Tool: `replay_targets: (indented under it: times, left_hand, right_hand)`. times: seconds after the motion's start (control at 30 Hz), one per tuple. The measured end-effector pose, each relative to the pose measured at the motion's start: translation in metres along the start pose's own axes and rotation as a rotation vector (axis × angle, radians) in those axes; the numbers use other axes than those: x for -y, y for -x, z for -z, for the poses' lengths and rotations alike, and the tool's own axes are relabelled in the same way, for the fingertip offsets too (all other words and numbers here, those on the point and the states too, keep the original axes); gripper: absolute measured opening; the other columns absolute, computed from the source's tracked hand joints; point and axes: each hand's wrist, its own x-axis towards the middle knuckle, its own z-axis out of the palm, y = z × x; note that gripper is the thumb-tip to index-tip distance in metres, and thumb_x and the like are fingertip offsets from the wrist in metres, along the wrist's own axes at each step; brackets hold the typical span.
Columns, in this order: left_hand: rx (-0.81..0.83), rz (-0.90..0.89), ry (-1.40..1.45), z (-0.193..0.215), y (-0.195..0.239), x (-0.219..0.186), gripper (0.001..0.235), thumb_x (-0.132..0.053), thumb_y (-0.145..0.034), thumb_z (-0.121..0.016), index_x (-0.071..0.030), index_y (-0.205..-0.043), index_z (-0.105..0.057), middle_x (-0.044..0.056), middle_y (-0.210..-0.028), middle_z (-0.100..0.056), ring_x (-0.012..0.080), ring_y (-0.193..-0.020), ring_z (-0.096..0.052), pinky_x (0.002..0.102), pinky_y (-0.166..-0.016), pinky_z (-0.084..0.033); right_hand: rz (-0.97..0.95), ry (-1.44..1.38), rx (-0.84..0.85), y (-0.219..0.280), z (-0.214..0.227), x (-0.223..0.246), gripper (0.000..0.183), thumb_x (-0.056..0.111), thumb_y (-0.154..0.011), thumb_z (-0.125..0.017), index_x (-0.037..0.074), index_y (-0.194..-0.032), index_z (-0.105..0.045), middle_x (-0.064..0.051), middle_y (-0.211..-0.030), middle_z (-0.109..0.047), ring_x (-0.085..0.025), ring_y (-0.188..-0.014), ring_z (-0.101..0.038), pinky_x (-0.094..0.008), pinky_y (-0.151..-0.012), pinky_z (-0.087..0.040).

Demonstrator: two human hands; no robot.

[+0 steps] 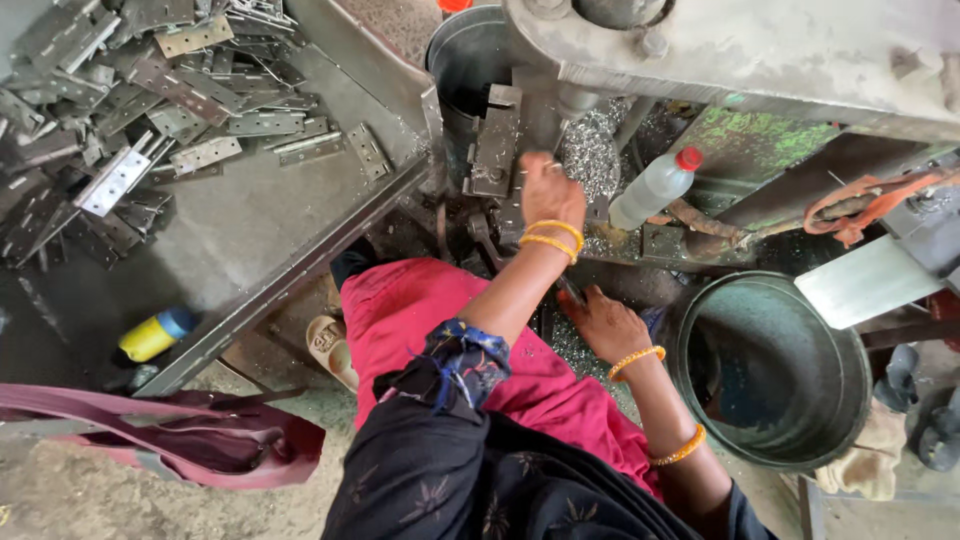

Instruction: The person picks up metal hinge plates from a bin and places them one at a time into a punch press machine. After the machine processes each piece, the person removes it and places it into a different container.

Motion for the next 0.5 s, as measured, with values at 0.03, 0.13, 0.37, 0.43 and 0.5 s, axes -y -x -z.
replay_targets:
  times: [0.03, 0.13, 0.37, 0.43, 0.5]
  left_hand:
    - [0.024, 0.052, 0.128, -0.01, 0.002, 0.006, 0.025, -0.021, -0.097, -0.058, -0.013, -0.112, -0.077, 0.007, -0.13, -0.068, 0.0287, -0.137, -0.046, 0.048, -0.115, -0.026]
    - [-0.198, 0.12, 0.205, -0.047, 0.027, 0.03, 0.037, -0.025, -0.087, -0.059, -0.007, -0.113, -0.077, 0.009, -0.14, -0.063, 0.0292, -0.132, -0.044, 0.049, -0.109, -0.027]
    - [0.065, 0.066, 0.175, -0.062, 0.011, 0.041, 0.033, -0.017, -0.101, -0.054, -0.008, -0.128, -0.07, 0.005, -0.15, -0.056, 0.0279, -0.147, -0.037, 0.052, -0.119, -0.021]
    - [0.081, 0.07, 0.194, -0.051, 0.001, 0.041, 0.033, -0.019, -0.102, -0.054, -0.008, -0.129, -0.07, 0.006, -0.153, -0.054, 0.0284, -0.15, -0.034, 0.053, -0.12, -0.019]
    - [0.1, 0.076, 0.224, -0.049, -0.004, 0.041, 0.033, -0.02, -0.103, -0.053, -0.008, -0.129, -0.07, 0.007, -0.155, -0.052, 0.029, -0.153, -0.032, 0.053, -0.122, -0.017]
  right_hand:
    - [-0.05, -0.023, 0.069, -0.003, 0.0, -0.002, 0.063, 0.061, -0.101, -0.037, 0.003, -0.116, -0.058, -0.024, -0.089, -0.074, -0.043, -0.083, -0.077, -0.051, -0.084, -0.057]
    - [0.328, 0.114, -0.18, 0.001, -0.001, 0.0, 0.065, 0.06, -0.097, -0.039, 0.003, -0.119, -0.06, -0.029, -0.101, -0.07, -0.047, -0.091, -0.068, -0.054, -0.076, -0.054]
    - [0.06, 0.176, -0.004, -0.015, 0.034, 0.011, 0.074, 0.068, -0.102, -0.033, 0.002, -0.105, -0.064, -0.027, -0.097, -0.072, -0.046, -0.102, -0.068, -0.055, -0.091, -0.053]
    - [0.004, 0.08, -0.043, -0.021, 0.018, 0.0, 0.067, 0.064, -0.103, -0.036, 0.002, -0.107, -0.063, -0.029, -0.096, -0.072, -0.048, -0.1, -0.068, -0.059, -0.089, -0.052]
    - [-0.031, 0.027, -0.046, -0.002, -0.025, -0.015, 0.063, 0.063, -0.098, -0.043, 0.005, -0.107, -0.064, -0.029, -0.097, -0.071, -0.048, -0.1, -0.068, -0.058, -0.088, -0.052]
